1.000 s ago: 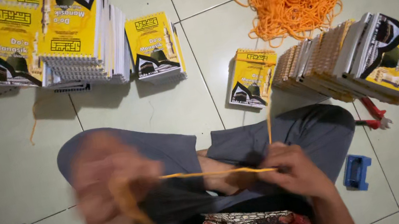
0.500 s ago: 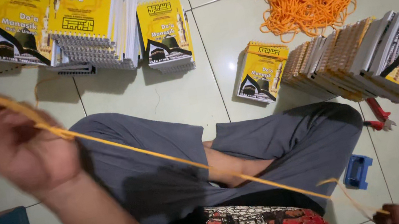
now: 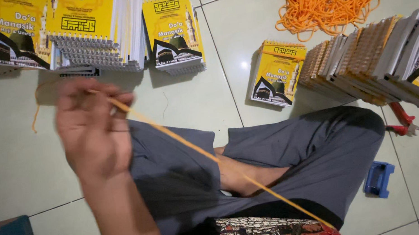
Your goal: The person sits on the floor and ties orange strings around stacks of yellow spiral-bound notebooks. They pull the string through the spiral binding, tie a knot, and place the finished notebook onto a pile.
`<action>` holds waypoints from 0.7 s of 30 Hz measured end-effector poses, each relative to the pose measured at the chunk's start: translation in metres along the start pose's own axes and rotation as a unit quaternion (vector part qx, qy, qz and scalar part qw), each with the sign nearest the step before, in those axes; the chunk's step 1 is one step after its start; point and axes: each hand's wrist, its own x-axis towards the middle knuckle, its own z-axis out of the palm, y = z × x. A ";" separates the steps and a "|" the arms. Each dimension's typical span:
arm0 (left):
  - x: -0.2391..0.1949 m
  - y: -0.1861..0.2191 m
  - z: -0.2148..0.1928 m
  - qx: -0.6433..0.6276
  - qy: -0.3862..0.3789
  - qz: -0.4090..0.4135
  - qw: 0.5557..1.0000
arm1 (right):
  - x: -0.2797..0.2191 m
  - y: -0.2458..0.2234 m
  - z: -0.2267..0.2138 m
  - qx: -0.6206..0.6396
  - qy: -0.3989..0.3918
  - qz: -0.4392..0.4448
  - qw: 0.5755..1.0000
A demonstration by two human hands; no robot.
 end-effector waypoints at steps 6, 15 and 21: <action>-0.046 -0.016 0.070 0.331 -0.201 -0.088 0.918 | -0.123 -0.163 -0.090 0.192 0.021 -0.119 0.974; -0.092 -0.054 0.104 0.444 -0.458 0.210 0.741 | -0.217 -0.356 -0.113 0.524 -0.211 -0.548 0.617; -0.054 -0.071 0.077 0.383 -0.508 -0.049 0.770 | -0.162 -0.328 -0.097 0.351 -0.129 -0.518 0.770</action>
